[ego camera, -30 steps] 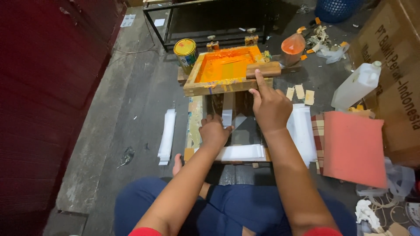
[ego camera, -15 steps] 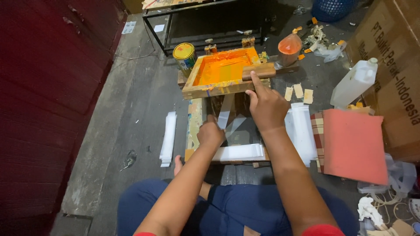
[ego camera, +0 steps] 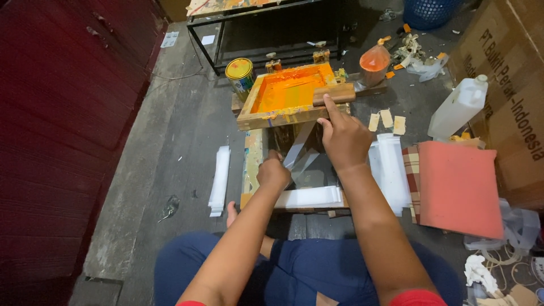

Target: The person sits on the floor and uses a squeegee to spread orange ink across a screen printing frame. They then lift the frame to reveal a printed white strip, peel it off, and place it on a stack. The process is repeated with another strip.

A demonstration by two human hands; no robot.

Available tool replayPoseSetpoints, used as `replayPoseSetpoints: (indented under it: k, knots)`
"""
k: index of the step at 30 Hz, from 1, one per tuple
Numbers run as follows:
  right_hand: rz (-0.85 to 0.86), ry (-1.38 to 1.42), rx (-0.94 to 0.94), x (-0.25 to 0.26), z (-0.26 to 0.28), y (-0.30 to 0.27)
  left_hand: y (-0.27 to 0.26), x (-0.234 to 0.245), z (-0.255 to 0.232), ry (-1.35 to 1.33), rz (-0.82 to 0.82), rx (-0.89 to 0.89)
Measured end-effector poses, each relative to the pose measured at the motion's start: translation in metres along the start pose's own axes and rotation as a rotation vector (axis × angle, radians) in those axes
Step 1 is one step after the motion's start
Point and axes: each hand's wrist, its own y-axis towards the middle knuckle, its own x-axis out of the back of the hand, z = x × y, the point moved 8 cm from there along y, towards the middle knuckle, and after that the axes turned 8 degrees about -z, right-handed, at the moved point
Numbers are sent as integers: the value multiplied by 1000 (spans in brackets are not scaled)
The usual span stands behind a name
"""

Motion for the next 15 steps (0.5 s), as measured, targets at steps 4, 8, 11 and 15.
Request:
replayPoseSetpoints:
  k: [4,8,11,15]
  knots:
    - [7,-4,-3,2,1,1,4,-8,6,-30,9,-5]
    - [19,2,-12,3,-1,1,2,-8,5,-57,18,-24]
    - [27,3,-1,3,-4,1,1,-3,5,-63,13,-58]
    - [30,-28,5,-2,-7,-2,-2,5,4,-121,-2,-133]
